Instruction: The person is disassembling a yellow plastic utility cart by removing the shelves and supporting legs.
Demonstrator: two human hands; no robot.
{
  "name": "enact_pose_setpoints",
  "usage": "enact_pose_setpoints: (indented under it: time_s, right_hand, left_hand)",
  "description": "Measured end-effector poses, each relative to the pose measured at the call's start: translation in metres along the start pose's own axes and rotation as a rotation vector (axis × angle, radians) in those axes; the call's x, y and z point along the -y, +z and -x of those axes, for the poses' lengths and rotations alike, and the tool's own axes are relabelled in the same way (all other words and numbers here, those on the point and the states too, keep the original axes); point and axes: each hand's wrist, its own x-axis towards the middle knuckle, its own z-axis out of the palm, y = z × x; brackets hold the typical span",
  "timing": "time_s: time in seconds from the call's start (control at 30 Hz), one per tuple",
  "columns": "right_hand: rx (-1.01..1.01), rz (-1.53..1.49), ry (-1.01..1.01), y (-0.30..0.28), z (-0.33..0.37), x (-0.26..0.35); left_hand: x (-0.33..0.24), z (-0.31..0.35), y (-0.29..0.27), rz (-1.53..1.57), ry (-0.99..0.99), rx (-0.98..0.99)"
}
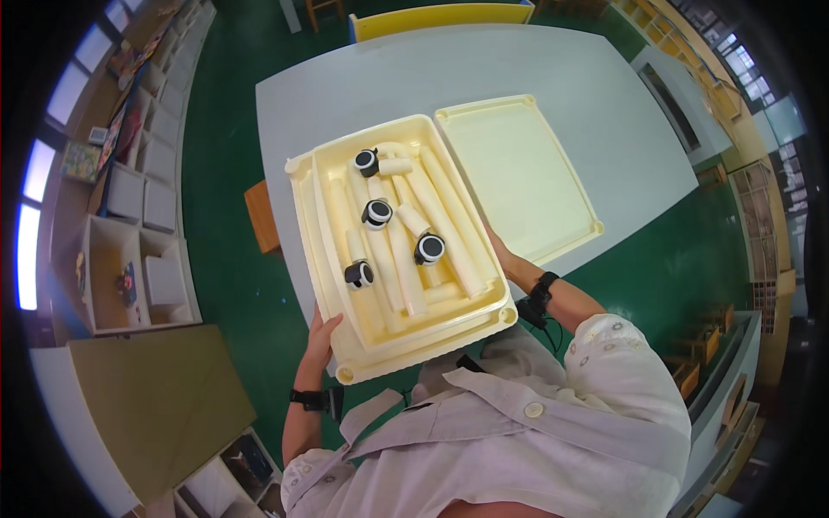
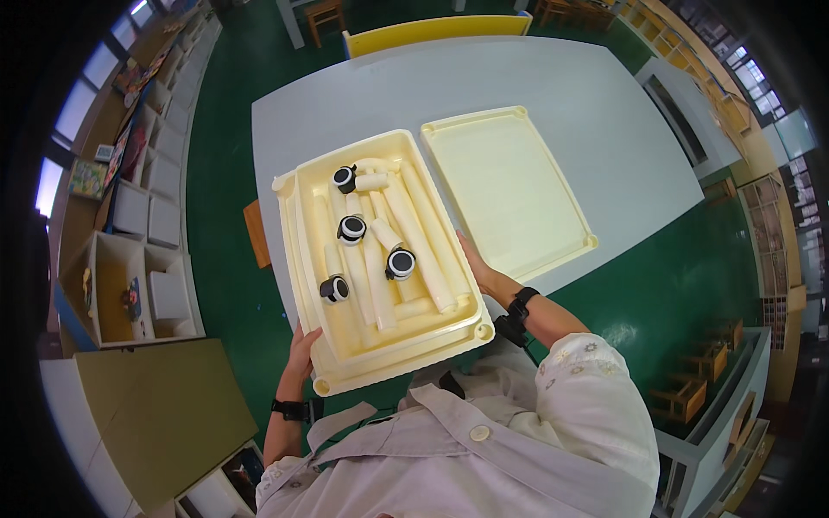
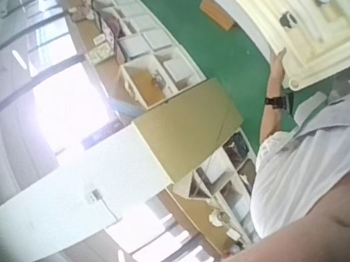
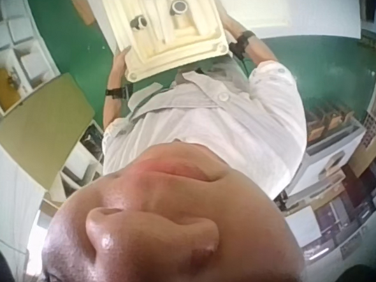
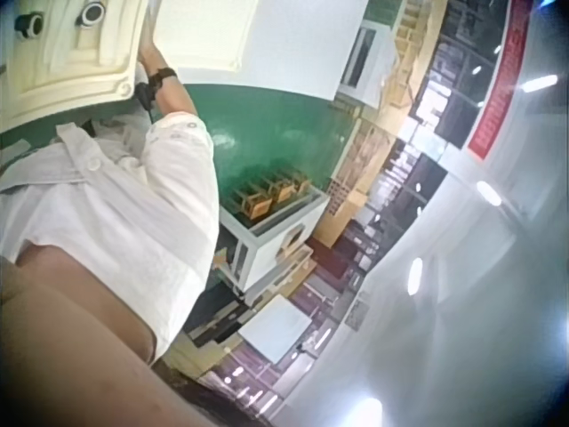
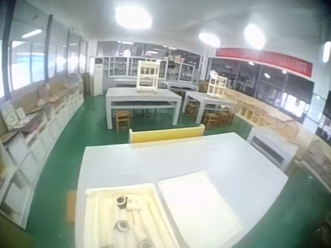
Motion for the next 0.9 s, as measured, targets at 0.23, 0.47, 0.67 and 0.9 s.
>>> enact_pose_setpoints:
  time_s: [0.23, 0.47, 0.67, 0.9]
  right_hand:
    - [0.049, 0.044, -0.218, -0.004, 0.002, -0.023]
    - [-0.045, 0.098, -0.247, 0.001, 0.013, -0.029]
    - [-0.023, 0.034, -0.226, 0.019, 0.024, -0.017]
    - [-0.060, 0.066, -0.210, 0.023, 0.031, -0.013]
  left_hand:
    - [-0.012, -0.012, -0.014, -0.051, 0.045, 0.146]
    - [-0.010, -0.020, -0.025, -0.050, 0.069, 0.218]
    - [0.003, -0.037, -0.032, -0.030, 0.063, 0.226]
    - [0.007, -0.042, -0.033, -0.081, 0.016, 0.197]
